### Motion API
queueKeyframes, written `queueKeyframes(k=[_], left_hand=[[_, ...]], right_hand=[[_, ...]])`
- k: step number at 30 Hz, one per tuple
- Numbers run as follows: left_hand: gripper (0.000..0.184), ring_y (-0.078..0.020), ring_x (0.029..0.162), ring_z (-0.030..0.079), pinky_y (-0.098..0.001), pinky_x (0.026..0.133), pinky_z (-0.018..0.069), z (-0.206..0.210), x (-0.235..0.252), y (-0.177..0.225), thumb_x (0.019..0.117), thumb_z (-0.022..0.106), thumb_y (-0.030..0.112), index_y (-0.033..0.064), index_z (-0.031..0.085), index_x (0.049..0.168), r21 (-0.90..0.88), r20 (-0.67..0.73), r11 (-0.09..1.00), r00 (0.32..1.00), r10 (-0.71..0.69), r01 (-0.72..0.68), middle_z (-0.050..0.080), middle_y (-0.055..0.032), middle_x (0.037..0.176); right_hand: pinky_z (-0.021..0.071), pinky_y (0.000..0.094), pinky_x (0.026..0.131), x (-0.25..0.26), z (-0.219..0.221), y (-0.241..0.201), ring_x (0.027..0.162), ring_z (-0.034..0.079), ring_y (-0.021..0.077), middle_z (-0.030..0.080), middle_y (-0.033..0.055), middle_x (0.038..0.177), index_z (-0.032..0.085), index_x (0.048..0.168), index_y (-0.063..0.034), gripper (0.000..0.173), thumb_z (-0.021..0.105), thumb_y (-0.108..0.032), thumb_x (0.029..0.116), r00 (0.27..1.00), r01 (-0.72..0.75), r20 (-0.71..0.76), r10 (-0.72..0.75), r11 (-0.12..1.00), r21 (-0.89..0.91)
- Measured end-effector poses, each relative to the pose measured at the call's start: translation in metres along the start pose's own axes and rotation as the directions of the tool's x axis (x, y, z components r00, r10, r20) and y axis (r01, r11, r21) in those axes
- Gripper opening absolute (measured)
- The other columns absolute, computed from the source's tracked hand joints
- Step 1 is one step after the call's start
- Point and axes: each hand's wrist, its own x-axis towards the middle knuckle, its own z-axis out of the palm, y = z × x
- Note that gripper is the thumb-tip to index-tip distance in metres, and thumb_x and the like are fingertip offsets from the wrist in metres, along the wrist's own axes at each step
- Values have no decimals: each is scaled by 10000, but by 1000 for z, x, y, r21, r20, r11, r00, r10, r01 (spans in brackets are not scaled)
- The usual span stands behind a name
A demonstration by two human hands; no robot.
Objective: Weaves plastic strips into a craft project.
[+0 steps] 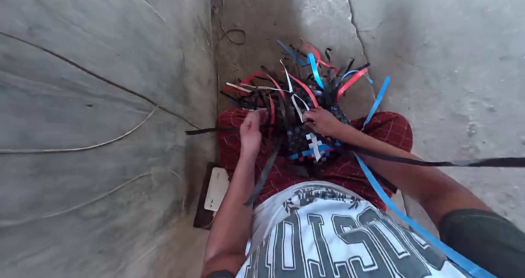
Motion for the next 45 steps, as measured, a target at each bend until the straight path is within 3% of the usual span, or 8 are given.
queueKeyframes(k=[4, 12, 18, 23, 26, 30, 35, 45], left_hand=[[342, -381, 1324, 556, -560, 1136, 421, 28, 29, -7, 1059, 564, 210, 18, 663, 1325, 678, 284, 713, 958, -26, -181, 606, -215, 1393], [717, -420, 1117, 655, -596, 982, 525, 44, 47, -31, 938, 763, 418, -9, 469, 1433, 666, 232, 729, 884, -405, 159, 645, -277, 1204], [468, -408, 1094, 652, -610, 980, 480, 33, 48, -34, 1078, 543, 395, -38, 704, 1151, 746, 406, 661, 731, -548, 82, 686, -271, 1132], [371, -275, 791, 627, -495, 788, 519, 28, 42, -26, 1055, 609, 317, -39, 686, 983, 674, 413, 727, 748, -520, 133, 665, -192, 900], [292, -165, 657, 601, -362, 664, 550, 27, 31, -17, 1043, 637, 263, -26, 675, 1035, 583, 446, 801, 769, -457, 138, 661, -132, 893], [176, -266, 1172, 646, -461, 1052, 498, 32, 16, -3, 988, 698, 125, -43, 746, 966, 436, 567, 892, 806, -169, -120, 683, -186, 1240], [124, -279, 1059, 636, -459, 964, 521, 21, 15, -6, 985, 666, 53, -22, 757, 1019, 411, 647, 869, 759, -66, -275, 656, -191, 1134], [233, -132, 823, 591, -315, 739, 515, 14, 21, -17, 1064, 534, 116, -7, 720, 994, 392, 630, 916, 751, -197, -88, 631, -87, 986]], right_hand=[[467, 640, 996, -1, -4, -7, 1173, 615, 448, 708, 198, 1137, 704, 1136, -31, 199, 675, -158, 985, 996, -40, 84, 43, 999, -29], [447, 646, 1018, -21, 6, -8, 1283, 538, 455, 649, 190, 1316, 657, 1328, -94, 405, 731, -233, 955, 994, -19, -105, 18, 1000, -14], [135, 704, 1211, -42, 26, -53, 1543, 262, 392, 447, 123, 1597, 630, 1388, -64, 548, 582, 131, 878, 962, 272, 18, -272, 962, 9], [472, 461, 1113, -30, 17, -52, 1241, 641, 305, 714, 183, 1237, 773, 1018, 42, 384, 421, 167, 931, 939, 335, -122, -322, 778, 532], [603, 366, 787, -10, -10, -58, 893, 718, 181, 699, 156, 1219, 642, 1259, 37, 347, 377, 45, 1036, 999, -35, 39, 11, 692, 721], [568, 424, 626, 15, -25, -67, 664, 636, 251, 651, 208, 1112, 563, 1383, -3, 389, 588, -211, 1056, 956, -281, 229, 183, 793, 540], [564, 453, 825, -17, 1, -70, 891, 673, 303, 679, 230, 1029, 696, 899, 85, 186, 714, -98, 928, 962, 174, -263, -72, 906, 387], [587, 435, 932, -52, 61, -48, 1095, 698, 333, 708, 185, 1220, 762, 1086, 26, 246, 569, 80, 944, 831, 437, -414, -372, 897, 71]])
